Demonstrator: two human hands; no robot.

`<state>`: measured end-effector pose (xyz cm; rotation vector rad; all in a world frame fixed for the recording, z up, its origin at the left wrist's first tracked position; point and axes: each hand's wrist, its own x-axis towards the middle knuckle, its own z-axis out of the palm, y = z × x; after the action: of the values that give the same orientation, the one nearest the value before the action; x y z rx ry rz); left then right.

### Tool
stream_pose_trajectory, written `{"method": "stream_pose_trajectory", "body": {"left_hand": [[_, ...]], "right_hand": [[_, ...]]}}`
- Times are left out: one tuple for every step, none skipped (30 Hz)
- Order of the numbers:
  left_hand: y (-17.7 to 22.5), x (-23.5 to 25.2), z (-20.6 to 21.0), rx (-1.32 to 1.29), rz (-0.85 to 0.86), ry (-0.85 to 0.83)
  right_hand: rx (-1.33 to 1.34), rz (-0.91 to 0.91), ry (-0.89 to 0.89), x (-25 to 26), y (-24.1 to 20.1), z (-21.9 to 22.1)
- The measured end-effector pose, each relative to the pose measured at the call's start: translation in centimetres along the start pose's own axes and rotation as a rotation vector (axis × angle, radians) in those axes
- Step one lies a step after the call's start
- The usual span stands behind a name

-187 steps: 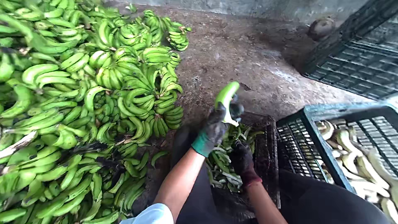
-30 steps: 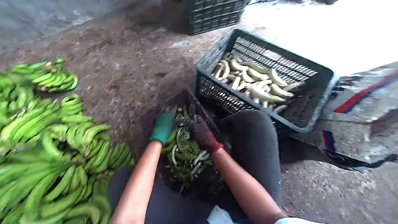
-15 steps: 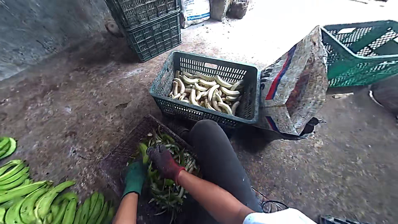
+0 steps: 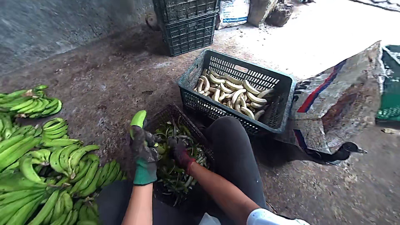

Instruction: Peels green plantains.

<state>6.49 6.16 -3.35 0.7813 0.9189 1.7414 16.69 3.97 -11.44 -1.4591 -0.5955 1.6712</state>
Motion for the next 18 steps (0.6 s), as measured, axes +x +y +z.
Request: {"method": "stream_pose_trajectory", "body": {"left_hand": [[0.5, -0.1, -0.7, -0.059, 0.045, -0.038], [1.5, -0.1, -1.3, -0.120, 0.087, -0.098], [2.5, -0.3, -2.1, -0.152, 0.112, -0.167], [3.4, -0.6, -3.0, -0.154, 0.104, -0.202], [4.2, -0.9, -3.8, -0.113, 0.063, -0.192], [4.9, -1.0, -4.4, -0.027, 0.030, -0.123], [5.5, -1.0, -4.6, 0.073, 0.006, -0.010], [6.0, -0.8, -4.5, 0.198, -0.021, 0.119], [6.0, -0.7, -4.6, 0.322, -0.033, 0.196], [5.7, -0.7, -4.9, 0.402, -0.025, 0.211], [5.4, -0.7, -5.2, 0.442, 0.004, 0.195], [5.2, -0.8, -5.2, 0.462, 0.028, 0.163], [5.2, -1.0, -5.2, 0.487, 0.034, 0.124], [5.4, -1.3, -5.0, 0.522, 0.018, 0.093], [5.4, -1.6, -4.8, 0.526, 0.016, 0.073], [5.2, -1.8, -4.4, 0.512, 0.029, 0.064], [5.1, -2.0, -4.2, 0.469, 0.055, 0.054], [5.2, -2.2, -4.0, 0.404, 0.074, 0.049]], "right_hand": [[-0.031, 0.014, -0.002, 0.1, 0.2, 0.0], [-0.051, 0.041, -0.016, -0.3, -0.4, 0.2], [-0.089, 0.046, -0.020, -0.7, -1.0, 0.5], [-0.132, 0.026, -0.026, -1.3, -1.3, 0.6], [-0.158, -0.003, -0.054, -1.9, -1.8, 0.7], [-0.186, -0.043, -0.094, -2.6, -2.2, 0.7], [-0.221, -0.090, -0.140, -3.3, -2.7, 0.8], [-0.272, -0.161, -0.179, -3.9, -3.2, 0.8], [-0.328, -0.266, -0.196, -4.6, -3.8, 0.8], [-0.404, -0.403, -0.173, -5.3, -4.7, 0.8], [-0.519, -0.574, -0.102, -6.1, -5.9, 0.9], [-0.626, -0.765, -0.003, -7.0, -7.2, 1.2], [-0.689, -0.947, 0.097, -7.9, -8.3, 1.7], [-0.721, -1.087, 0.176, -8.6, -8.8, 2.1], [-0.767, -1.126, 0.196, -9.2, -8.9, 2.3], [-0.847, -1.004, 0.120, -9.8, -8.4, 2.1], [-0.940, -0.701, -0.053, -10.0, -7.8, 1.7], [-1.033, -0.388, -0.258, -9.3, -6.6, 0.8]]}}
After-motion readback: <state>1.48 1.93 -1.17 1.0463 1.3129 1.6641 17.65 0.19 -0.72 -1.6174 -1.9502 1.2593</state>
